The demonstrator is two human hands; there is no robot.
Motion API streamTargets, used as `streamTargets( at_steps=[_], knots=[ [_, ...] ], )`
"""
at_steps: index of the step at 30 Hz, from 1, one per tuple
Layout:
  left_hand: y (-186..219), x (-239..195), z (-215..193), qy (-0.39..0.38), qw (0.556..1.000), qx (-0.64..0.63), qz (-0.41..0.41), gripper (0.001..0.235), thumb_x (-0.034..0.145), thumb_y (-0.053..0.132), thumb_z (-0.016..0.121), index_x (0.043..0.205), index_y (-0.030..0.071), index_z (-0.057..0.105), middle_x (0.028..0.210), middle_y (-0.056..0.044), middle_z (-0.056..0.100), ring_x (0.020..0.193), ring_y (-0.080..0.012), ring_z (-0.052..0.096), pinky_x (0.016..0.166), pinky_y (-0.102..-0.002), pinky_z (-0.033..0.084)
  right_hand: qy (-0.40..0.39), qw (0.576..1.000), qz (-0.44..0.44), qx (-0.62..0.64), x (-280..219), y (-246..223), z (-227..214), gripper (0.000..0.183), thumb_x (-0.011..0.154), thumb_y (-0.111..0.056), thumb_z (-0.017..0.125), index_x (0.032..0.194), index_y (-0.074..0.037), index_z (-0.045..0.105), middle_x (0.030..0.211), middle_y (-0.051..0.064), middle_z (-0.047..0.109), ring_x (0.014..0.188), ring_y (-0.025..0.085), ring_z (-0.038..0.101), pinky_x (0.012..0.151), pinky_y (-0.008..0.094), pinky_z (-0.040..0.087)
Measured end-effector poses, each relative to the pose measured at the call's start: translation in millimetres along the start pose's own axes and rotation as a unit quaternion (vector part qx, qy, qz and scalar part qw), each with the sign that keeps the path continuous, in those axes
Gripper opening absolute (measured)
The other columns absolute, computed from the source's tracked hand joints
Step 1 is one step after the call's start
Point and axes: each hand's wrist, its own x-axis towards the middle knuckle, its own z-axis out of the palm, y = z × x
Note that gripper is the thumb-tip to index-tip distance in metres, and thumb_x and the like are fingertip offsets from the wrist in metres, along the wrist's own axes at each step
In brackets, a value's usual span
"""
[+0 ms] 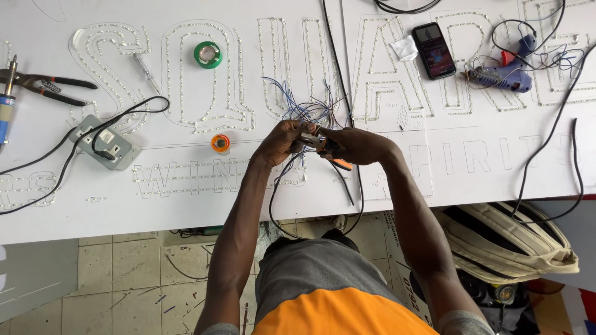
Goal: The person is using a wire stripper to remove insulation from multiple small wires and cutting them to size on a workbench.
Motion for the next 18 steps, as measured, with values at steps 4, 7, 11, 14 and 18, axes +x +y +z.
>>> streamTargets(
  at_steps=[4,7,11,14,18],
  knots=[
    [11,-7,12,-0.029,0.999,0.017,-0.013,0.016,0.105,0.019,0.086,0.096,0.006,0.082,0.06,0.001,0.062,0.045,0.0012,0.038,0.047,-0.014,0.028,-0.003,1.0,0.004,-0.023,-9,-3,-1,0.084,0.108,-0.027,0.075,0.179,-0.013,0.034,0.12,0.025,0.084,0.112,0.053,0.078,0.099,0.065,0.057],
    [24,-7,19,-0.033,0.999,0.004,0.016,0.01,0.1,0.01,0.087,0.095,0.003,0.082,0.061,0.0,0.062,0.046,-0.0014,0.045,0.046,-0.016,0.032,-0.012,1.0,-0.002,-0.019,-14,-12,1,0.082,0.108,-0.028,0.074,0.179,-0.015,0.036,0.121,0.023,0.085,0.114,0.051,0.079,0.1,0.062,0.058],
    [7,12,-25,0.111,0.99,-0.051,0.072,0.008,0.107,0.012,0.083,0.111,0.006,0.081,0.058,0.005,0.042,0.046,-0.0011,0.031,0.047,-0.018,0.026,0.015,0.999,0.028,-0.013,-27,-45,-5,0.069,0.109,-0.028,0.071,0.171,-0.006,0.047,0.128,0.031,0.082,0.123,0.06,0.072,0.107,0.072,0.052],
    [17,-2,-16,0.155,0.983,-0.041,0.087,0.027,0.109,0.017,0.082,0.13,0.001,0.076,0.06,0.007,0.036,0.045,-0.002,0.03,0.048,-0.02,0.026,0.066,0.993,0.094,-0.003,-16,-19,7,0.067,0.109,-0.03,0.071,0.17,-0.011,0.05,0.133,0.026,0.081,0.129,0.056,0.071,0.113,0.071,0.051],
    [9,-4,-29,0.137,0.982,-0.097,0.089,0.047,0.117,0.022,0.071,0.155,-0.004,0.06,0.066,0.009,0.029,0.046,-0.0035,0.03,0.051,-0.021,0.027,0.204,0.97,0.121,0.045,9,42,47,0.054,0.104,-0.022,0.081,0.155,-0.015,0.066,0.118,0.023,0.083,0.116,0.051,0.077,0.103,0.066,0.056]
  ],
)
